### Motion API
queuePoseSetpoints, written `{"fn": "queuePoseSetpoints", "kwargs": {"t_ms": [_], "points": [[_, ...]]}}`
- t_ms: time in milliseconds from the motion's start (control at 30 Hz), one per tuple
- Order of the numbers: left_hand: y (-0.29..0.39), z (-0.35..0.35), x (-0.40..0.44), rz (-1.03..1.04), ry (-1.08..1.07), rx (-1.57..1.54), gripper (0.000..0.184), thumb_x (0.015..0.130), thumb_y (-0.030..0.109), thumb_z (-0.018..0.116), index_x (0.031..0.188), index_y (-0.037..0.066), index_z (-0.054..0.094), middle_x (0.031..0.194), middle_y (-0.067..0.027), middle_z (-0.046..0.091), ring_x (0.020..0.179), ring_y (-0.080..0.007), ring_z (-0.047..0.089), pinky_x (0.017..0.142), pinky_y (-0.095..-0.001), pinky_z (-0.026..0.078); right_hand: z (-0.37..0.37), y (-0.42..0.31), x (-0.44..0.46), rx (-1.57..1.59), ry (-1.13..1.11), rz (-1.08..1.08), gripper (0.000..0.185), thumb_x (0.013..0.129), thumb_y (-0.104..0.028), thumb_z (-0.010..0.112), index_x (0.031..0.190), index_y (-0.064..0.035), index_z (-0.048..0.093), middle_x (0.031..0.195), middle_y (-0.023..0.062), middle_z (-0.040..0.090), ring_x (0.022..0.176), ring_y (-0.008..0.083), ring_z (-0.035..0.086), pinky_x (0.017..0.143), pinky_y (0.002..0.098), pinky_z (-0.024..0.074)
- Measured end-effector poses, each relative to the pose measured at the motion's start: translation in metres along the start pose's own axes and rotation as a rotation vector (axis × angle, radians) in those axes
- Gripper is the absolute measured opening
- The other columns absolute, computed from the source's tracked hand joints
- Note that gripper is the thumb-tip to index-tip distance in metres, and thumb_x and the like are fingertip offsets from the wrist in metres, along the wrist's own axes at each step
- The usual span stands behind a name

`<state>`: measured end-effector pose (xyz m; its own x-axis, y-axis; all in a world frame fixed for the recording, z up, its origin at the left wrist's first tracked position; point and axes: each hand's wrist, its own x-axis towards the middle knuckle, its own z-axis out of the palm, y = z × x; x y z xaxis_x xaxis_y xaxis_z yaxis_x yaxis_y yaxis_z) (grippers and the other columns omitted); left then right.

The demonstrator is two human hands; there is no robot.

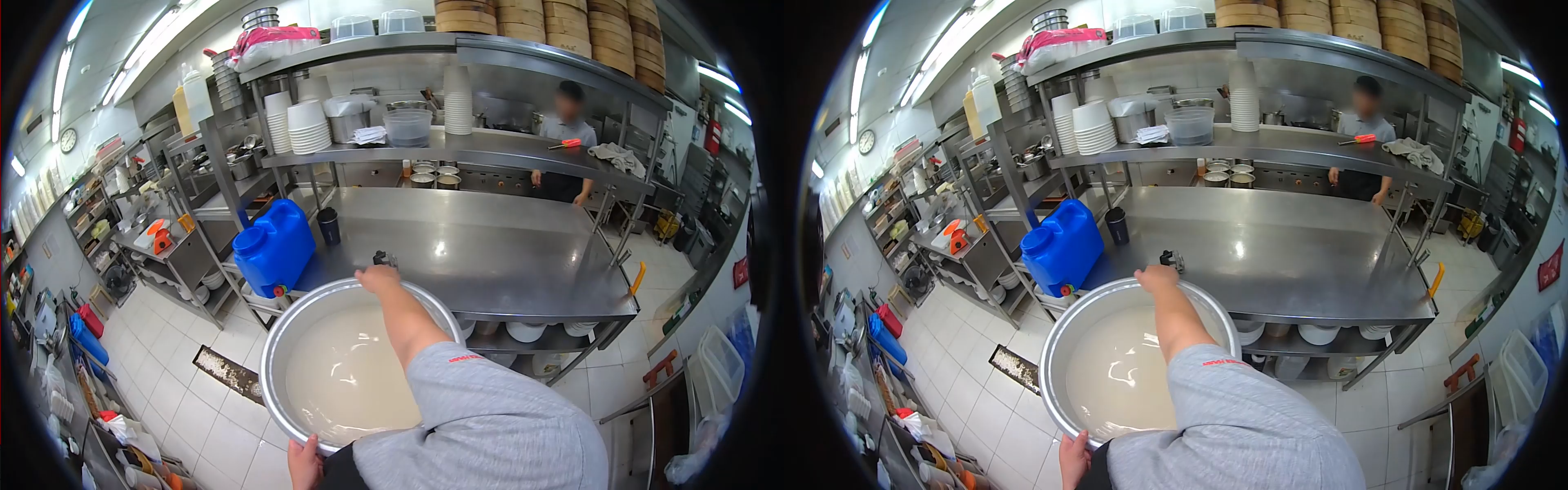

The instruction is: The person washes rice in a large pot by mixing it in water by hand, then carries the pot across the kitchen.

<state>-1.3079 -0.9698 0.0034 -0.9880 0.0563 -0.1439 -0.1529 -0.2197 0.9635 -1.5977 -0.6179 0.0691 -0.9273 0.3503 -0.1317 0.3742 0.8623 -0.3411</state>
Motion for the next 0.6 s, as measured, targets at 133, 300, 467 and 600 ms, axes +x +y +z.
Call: {"fn": "queuePoseSetpoints", "kwargs": {"t_ms": [133, 300, 467, 600], "points": [[0.026, -0.01, -0.026, -0.091, 0.146, -0.01, 0.022, 0.091, 0.01, 0.056, 0.109, -0.001, 0.05, 0.087, -0.008, 0.061, 0.066, -0.0118, 0.055, 0.055, -0.0267, 0.043, 0.027, -0.059, 0.007, 0.038, -0.036, -0.19, 0.056, 0.089, -0.058, 0.04, 0.112, -0.0133, 0.066, 0.116, 0.0114, 0.063, 0.11, 0.0306, 0.059, 0.091, 0.0444, 0.0443], [0.019, -0.049, -0.026, -0.151, 0.284, 0.064, 0.031, 0.091, 0.02, 0.059, 0.11, -0.003, 0.051, 0.087, -0.0072, 0.06, 0.072, -0.0113, 0.054, 0.06, -0.0275, 0.044, 0.067, -0.134, 0.016, -0.012, -0.011, -0.317, 0.061, 0.089, -0.055, 0.037, 0.114, -0.0072, 0.064, 0.12, 0.0175, 0.059, 0.114, 0.0338, 0.055, 0.094, 0.0461, 0.0415], [0.039, -0.092, -0.013, -0.113, 0.358, -0.074, 0.035, 0.091, 0.017, 0.059, 0.116, -0.004, 0.047, 0.098, -0.008, 0.06, 0.082, -0.0118, 0.055, 0.071, -0.0271, 0.047, 0.098, -0.239, 0.012, -0.134, -0.096, -0.418, 0.062, 0.092, -0.051, 0.03, 0.111, -0.0025, 0.064, 0.118, 0.021, 0.059, 0.114, 0.0357, 0.054, 0.095, 0.0439, 0.0419], [0.068, -0.15, 0.018, -0.16, 0.41, -0.004, 0.035, 0.091, 0.017, 0.059, 0.116, -0.004, 0.047, 0.1, -0.0089, 0.06, 0.086, -0.0133, 0.056, 0.076, -0.0281, 0.047, 0.147, -0.322, 0.042, -0.179, -0.096, -0.48, 0.062, 0.093, -0.051, 0.029, 0.112, -0.0035, 0.064, 0.119, 0.0213, 0.059, 0.114, 0.035, 0.055, 0.095, 0.0437, 0.0426]]}}
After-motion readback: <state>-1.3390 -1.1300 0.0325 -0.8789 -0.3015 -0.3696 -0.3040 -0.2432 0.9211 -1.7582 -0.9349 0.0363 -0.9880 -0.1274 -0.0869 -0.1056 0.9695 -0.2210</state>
